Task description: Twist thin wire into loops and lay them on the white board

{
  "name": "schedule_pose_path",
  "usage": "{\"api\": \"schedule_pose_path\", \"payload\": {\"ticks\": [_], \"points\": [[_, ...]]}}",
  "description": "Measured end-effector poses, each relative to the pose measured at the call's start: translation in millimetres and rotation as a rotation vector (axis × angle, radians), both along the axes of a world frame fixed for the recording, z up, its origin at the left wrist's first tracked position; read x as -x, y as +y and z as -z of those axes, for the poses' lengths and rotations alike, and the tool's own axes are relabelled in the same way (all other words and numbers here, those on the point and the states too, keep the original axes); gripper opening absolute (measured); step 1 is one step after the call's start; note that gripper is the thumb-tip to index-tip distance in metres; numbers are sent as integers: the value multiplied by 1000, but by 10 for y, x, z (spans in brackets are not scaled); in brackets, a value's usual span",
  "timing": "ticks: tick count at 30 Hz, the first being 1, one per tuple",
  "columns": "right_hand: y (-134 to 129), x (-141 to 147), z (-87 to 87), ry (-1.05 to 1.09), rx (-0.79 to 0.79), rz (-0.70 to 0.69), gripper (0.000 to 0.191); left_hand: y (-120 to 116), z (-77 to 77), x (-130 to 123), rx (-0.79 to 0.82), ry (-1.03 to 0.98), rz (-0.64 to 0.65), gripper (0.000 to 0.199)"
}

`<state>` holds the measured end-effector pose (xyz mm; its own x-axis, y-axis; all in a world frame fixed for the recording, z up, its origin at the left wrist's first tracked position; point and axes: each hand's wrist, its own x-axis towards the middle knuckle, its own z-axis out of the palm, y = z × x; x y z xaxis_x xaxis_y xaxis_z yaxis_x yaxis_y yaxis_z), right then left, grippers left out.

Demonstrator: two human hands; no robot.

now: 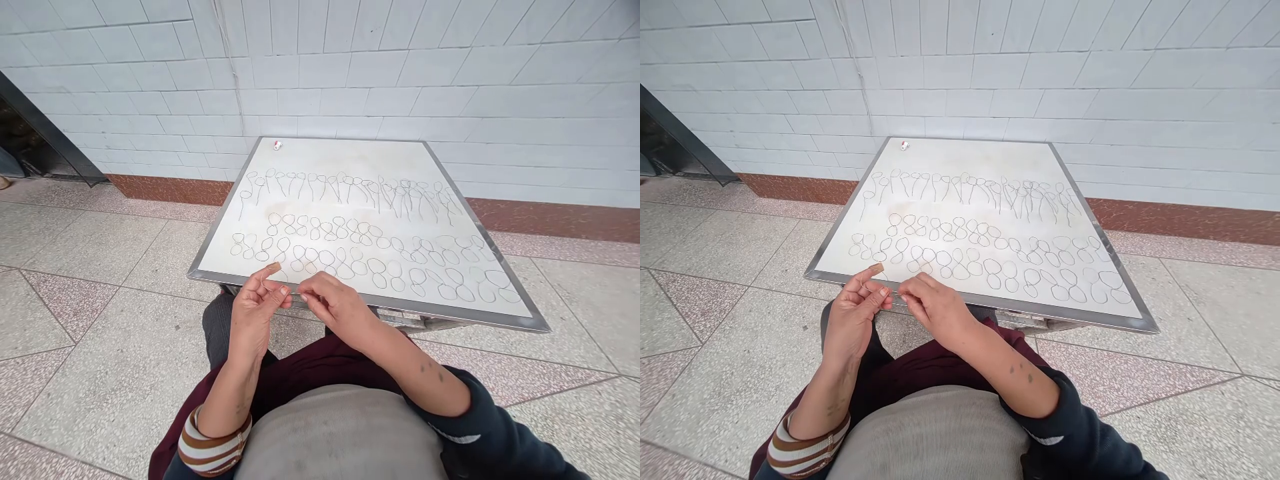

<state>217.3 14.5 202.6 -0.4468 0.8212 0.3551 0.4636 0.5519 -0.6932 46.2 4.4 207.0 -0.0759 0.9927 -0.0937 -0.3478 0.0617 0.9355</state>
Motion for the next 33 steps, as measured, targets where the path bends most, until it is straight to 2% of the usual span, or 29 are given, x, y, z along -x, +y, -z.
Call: {"api": "schedule_pose_path", "payload": {"ticks": [12,21,27,33], "points": [[-10,-32,2,49,-12,-36,14,3,21,55,-44,55,19,45],[6,-67,-69,-105,-130,-109,23,7,45,42,-33,36,18,41],[-9,-63,-35,21,7,-76,13,19,-31,90,-33,44,45,44],[2,-88,-40,61,66,-75,13,32,-90,143,-10,0,-13,50]]}}
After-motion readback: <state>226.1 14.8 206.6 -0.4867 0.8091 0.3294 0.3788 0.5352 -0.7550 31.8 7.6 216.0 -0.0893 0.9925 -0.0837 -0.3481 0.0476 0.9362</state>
